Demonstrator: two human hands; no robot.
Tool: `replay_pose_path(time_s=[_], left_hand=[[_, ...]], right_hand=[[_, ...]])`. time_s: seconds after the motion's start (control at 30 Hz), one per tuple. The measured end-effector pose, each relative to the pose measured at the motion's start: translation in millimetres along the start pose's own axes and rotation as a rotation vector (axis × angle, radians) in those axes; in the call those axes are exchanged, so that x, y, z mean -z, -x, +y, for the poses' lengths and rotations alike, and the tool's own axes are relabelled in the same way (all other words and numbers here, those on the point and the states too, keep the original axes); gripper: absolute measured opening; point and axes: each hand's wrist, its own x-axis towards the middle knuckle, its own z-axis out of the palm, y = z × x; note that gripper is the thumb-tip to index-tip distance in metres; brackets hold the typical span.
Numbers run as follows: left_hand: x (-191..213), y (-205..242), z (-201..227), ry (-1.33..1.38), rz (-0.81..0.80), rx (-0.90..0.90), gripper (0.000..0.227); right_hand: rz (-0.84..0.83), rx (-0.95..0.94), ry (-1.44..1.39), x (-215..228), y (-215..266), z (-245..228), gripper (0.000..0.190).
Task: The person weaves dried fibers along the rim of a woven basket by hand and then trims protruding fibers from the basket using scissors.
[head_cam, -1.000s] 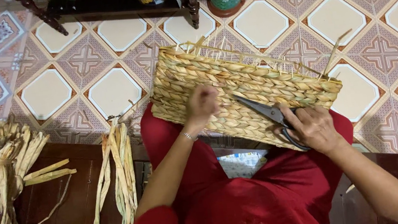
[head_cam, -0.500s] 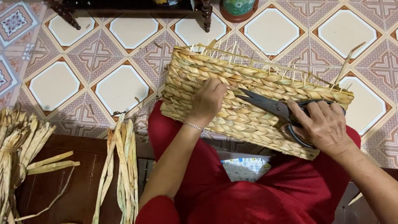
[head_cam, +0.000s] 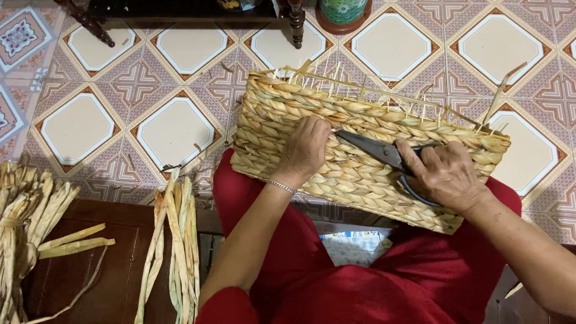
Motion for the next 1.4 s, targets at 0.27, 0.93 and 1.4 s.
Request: replay_pose_path(time_s=[0.27, 0.93, 1.4], left_hand=[[39.7, 16.7, -31.9, 0.129, 0.25, 0.3, 0.008], [66.8, -50.3, -103.9, 0.189, 0.107, 1.031, 0.054], [59.6, -13.3, -40.6, 1.208, 0.545, 0.904, 0.047]], right_hand=[[0.129, -0.306, -0.298, 40.1, 31.0, -9.5, 0.071], [0.658, -1.573, -1.418, -46.9, 90.3, 26.4, 0.036], [1.192, -1.194, -1.895, -73.4, 112.8, 51.6, 0.046]])
